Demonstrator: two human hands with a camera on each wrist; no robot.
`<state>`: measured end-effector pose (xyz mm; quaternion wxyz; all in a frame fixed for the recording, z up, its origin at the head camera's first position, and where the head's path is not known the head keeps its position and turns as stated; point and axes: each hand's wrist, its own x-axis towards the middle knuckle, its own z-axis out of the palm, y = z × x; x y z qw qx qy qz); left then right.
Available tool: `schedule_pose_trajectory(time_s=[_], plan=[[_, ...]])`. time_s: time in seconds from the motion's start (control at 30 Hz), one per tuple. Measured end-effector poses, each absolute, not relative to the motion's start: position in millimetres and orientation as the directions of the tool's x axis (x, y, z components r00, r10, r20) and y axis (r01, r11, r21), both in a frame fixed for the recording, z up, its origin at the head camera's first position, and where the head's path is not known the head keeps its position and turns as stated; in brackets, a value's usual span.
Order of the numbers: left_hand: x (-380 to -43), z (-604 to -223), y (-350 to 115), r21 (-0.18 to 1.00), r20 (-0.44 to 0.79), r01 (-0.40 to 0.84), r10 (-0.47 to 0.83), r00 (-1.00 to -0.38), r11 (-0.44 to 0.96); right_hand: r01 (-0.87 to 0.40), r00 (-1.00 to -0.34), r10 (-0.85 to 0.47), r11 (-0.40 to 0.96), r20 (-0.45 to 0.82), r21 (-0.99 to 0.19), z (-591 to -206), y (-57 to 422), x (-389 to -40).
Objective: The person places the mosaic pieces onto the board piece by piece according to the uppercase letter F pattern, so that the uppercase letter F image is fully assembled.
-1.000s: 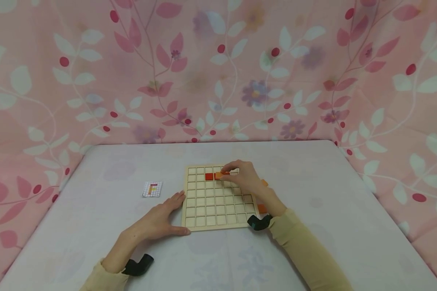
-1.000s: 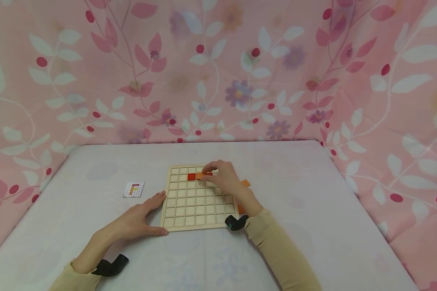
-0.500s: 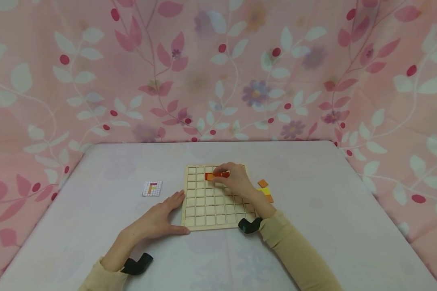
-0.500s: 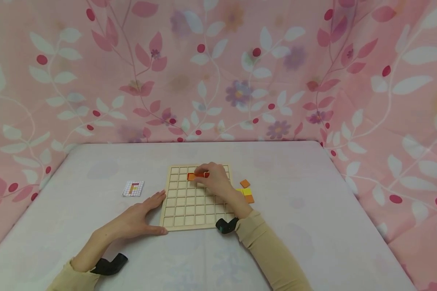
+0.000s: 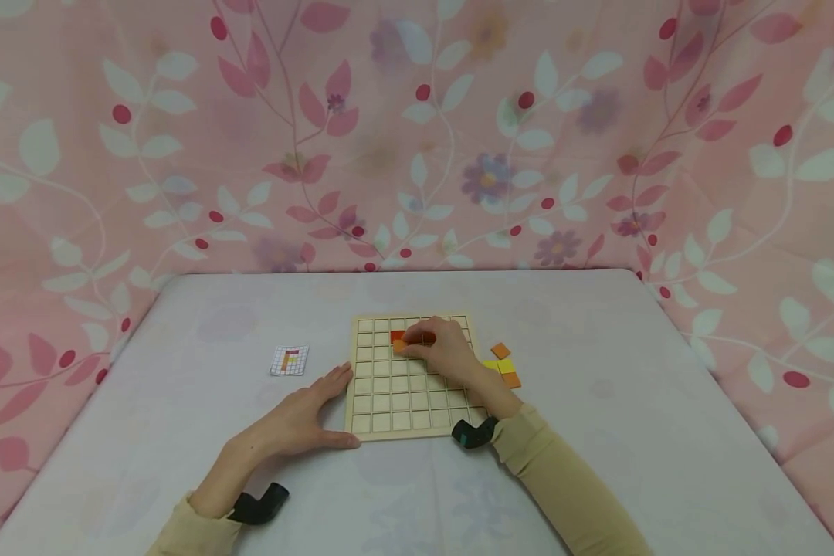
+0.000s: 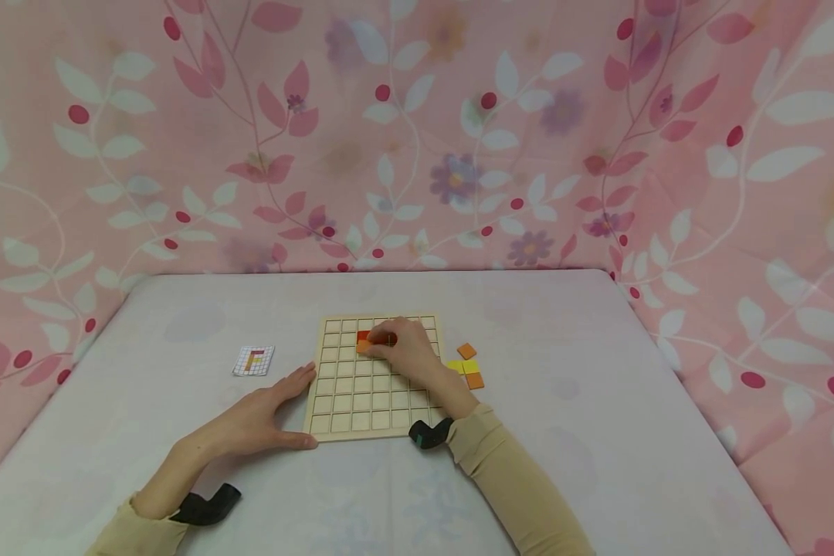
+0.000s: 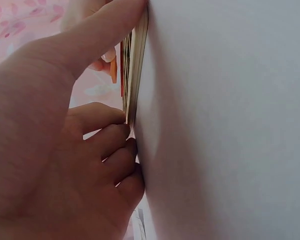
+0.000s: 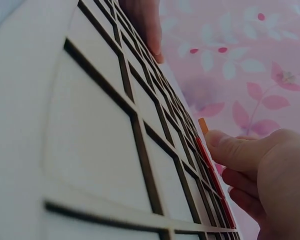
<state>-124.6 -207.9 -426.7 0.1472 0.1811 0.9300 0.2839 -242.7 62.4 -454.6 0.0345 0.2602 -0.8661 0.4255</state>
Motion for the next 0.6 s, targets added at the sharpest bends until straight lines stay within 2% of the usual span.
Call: schedule_pose_trajectory(time_s=[0.27,0.6], plan=[[-125.3,-428.1,-209.3,0.579,-0.154,0.273,0.432,-0.889,0.768,-0.503,-0.848,-0.453,0.518,0.277,-0.692,-457.4,59.8,-240.8],[-125.6,-429.6,-209.5,0.577,-0.153,0.273,0.43,-0.89,0.77,-0.57,-0.813,-0.469,0.521,0.345,-0.635,-455.2,58.8,-237.2]])
